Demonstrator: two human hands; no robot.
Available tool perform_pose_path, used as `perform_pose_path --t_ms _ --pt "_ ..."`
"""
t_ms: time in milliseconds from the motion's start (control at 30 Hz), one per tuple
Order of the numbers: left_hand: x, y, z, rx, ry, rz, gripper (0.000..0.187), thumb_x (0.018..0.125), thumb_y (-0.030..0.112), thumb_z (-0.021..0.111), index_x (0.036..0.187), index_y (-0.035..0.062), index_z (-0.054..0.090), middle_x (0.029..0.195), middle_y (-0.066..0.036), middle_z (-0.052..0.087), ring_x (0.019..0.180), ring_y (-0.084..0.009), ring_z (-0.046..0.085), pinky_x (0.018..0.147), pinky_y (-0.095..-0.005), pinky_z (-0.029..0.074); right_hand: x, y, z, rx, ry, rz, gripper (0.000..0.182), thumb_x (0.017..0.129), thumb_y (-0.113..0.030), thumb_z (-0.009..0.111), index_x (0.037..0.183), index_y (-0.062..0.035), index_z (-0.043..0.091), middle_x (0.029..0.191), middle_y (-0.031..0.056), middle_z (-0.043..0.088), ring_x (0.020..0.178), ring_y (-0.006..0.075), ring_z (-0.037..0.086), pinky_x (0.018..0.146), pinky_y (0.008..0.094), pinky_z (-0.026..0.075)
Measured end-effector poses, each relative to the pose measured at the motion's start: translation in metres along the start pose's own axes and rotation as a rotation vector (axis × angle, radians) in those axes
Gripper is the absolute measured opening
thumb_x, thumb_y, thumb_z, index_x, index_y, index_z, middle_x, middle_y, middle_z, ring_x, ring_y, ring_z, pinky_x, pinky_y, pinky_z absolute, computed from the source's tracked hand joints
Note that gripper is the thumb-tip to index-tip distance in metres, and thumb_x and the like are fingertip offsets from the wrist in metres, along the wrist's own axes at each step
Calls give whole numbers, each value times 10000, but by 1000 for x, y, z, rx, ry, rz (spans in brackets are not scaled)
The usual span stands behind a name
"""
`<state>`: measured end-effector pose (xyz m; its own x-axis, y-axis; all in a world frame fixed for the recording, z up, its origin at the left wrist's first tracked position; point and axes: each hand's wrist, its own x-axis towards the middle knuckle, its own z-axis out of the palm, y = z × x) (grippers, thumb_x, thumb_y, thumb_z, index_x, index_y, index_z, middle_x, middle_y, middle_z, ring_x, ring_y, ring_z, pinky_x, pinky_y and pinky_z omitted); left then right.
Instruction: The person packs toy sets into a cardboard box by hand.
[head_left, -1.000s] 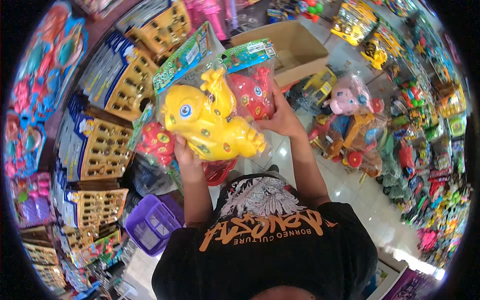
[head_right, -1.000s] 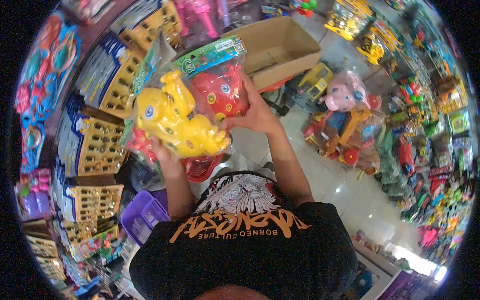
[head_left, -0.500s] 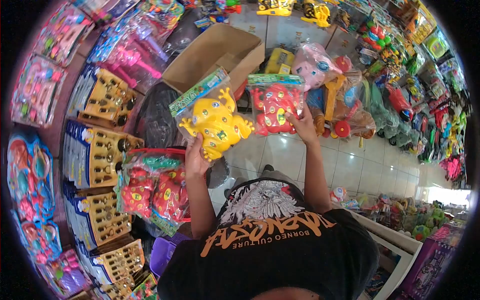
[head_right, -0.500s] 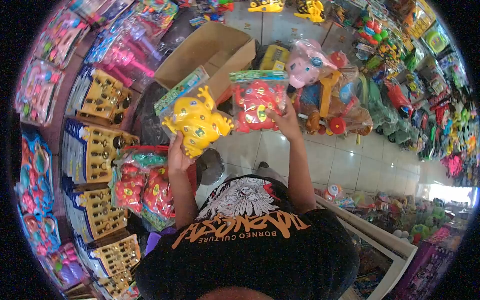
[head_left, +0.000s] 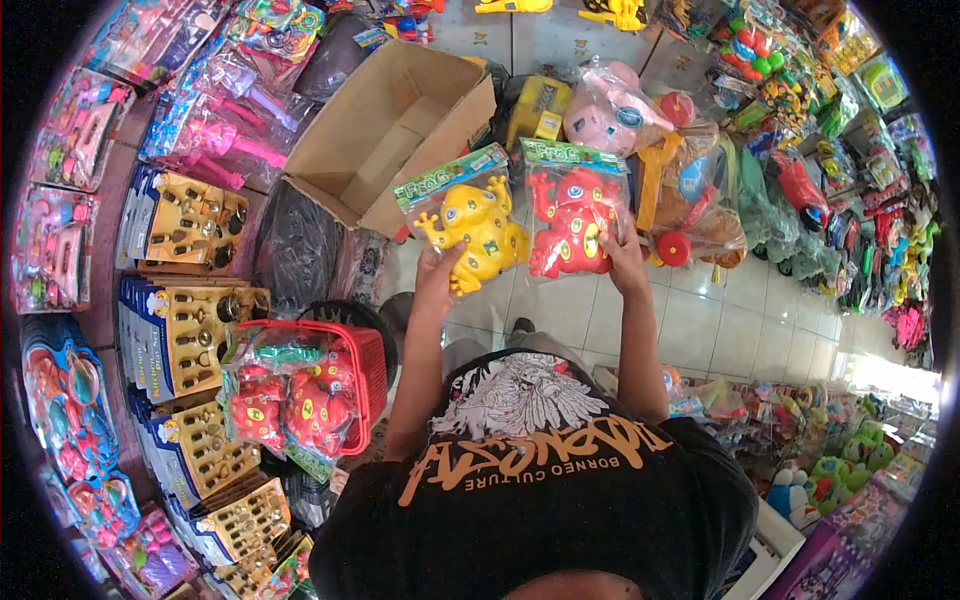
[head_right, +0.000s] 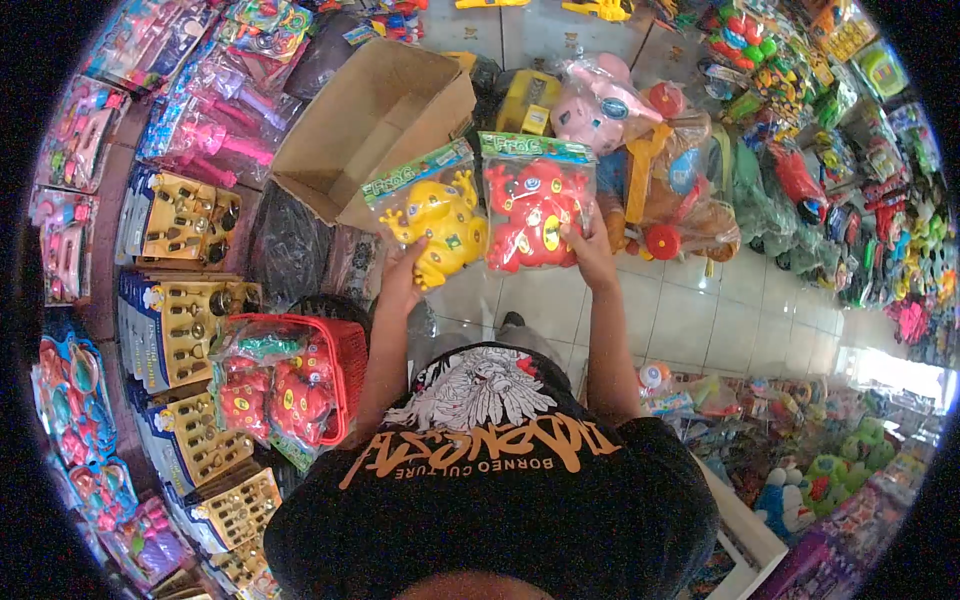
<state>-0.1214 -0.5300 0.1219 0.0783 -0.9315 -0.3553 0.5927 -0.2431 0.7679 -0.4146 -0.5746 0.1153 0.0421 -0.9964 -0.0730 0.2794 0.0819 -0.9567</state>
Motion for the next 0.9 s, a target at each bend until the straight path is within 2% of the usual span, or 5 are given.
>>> perform_pose_path --t_ms 133,533,633,733,900 --pt "10 -3 11 -110 -72 20 432 857 45 573 1257 73 414 1143 -86 573 991 -188 601 802 -332 527 21 9 26 225 -174 -43 761 793 -206 669 1394 -35 235 1320 96 403 1183 193 424 984 337 363" --pt "114 34 16 178 -52 81 465 937 241 479 1342 66 330 1253 -50 480 1135 -142 471 928 -293 416 108 6 89 -39 -236 -45 696 787 -160 688 1341 -21 289 1281 105 439 1168 198 443 988 340 369" --pt "152 63 18 74 -156 152 580 884 389 551 1316 41 379 1244 -25 469 1108 -112 449 930 -290 379 144 -7 108 -16 -216 -87 758 806 -174 653 1389 -26 191 1357 107 347 1239 207 361 1044 343 284" --pt "175 89 24 14 -355 308 749 804 387 659 1349 45 278 1288 -47 408 1140 -143 422 970 -317 355 180 -25 128 -18 -294 -28 769 806 -192 657 1389 -23 185 1357 118 346 1240 209 361 1039 341 292" --pt "207 119 21 123 -253 323 871 713 250 764 1345 64 193 1284 -82 388 1170 -192 413 981 -346 359 226 -22 170 -135 -266 -19 708 801 -148 681 1348 -31 246 1279 107 433 1138 185 462 941 327 415"
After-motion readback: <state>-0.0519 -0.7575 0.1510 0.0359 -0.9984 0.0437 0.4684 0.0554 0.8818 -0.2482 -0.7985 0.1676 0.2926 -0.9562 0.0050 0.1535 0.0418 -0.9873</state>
